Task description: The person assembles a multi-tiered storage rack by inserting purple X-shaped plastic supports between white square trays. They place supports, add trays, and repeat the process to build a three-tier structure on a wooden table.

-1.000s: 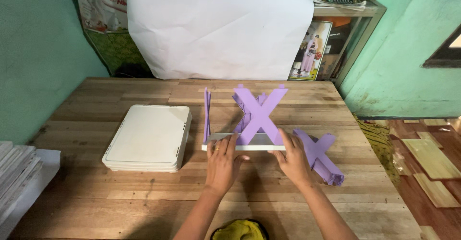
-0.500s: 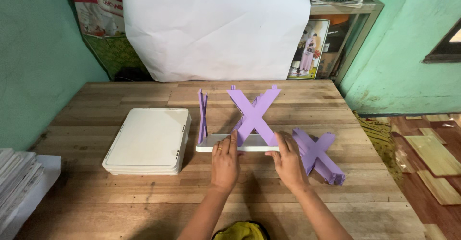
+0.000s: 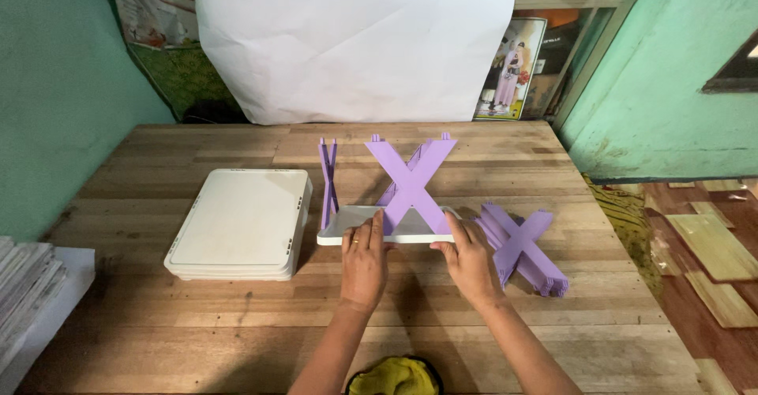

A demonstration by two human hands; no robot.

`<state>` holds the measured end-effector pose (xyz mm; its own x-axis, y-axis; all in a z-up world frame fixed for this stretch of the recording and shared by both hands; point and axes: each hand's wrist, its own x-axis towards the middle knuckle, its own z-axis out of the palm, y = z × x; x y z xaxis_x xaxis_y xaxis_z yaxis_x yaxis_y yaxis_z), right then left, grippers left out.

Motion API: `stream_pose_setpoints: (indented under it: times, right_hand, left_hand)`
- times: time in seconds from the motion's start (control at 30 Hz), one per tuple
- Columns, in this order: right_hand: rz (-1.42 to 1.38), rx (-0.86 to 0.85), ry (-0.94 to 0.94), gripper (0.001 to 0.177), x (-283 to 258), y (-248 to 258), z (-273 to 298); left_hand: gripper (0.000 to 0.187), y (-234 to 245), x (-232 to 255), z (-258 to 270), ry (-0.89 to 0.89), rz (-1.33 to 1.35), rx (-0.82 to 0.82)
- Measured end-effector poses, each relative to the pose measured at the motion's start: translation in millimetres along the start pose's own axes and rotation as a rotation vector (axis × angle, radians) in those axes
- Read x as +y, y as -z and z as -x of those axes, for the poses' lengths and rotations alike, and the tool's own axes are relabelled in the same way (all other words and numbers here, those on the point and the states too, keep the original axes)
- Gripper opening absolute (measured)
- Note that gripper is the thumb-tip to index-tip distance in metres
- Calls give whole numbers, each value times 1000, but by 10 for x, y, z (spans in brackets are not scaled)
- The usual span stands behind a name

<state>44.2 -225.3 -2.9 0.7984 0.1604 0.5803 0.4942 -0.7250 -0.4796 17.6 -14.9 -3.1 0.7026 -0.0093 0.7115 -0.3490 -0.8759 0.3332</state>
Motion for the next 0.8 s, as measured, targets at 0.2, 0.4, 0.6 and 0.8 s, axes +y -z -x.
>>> stream_pose_setpoints:
  times: [0.2,0.4,0.6,0.8]
  right_hand:
    - [-90,86,75,62,-46,119,-37]
    - [-57,36,-66,46,20,75,50]
    - [-43,151,39,40,8,28,117]
    - [-109,32,-46,46,-8,50,114]
  left_hand:
    - [72,76,55,-96,43,74,-6]
    - [61,51,26,-19,-16,32,18]
    - [53,-49,-36,65,-45,-72,63]
    - [61,-43,-70,106,-24,-69,-27]
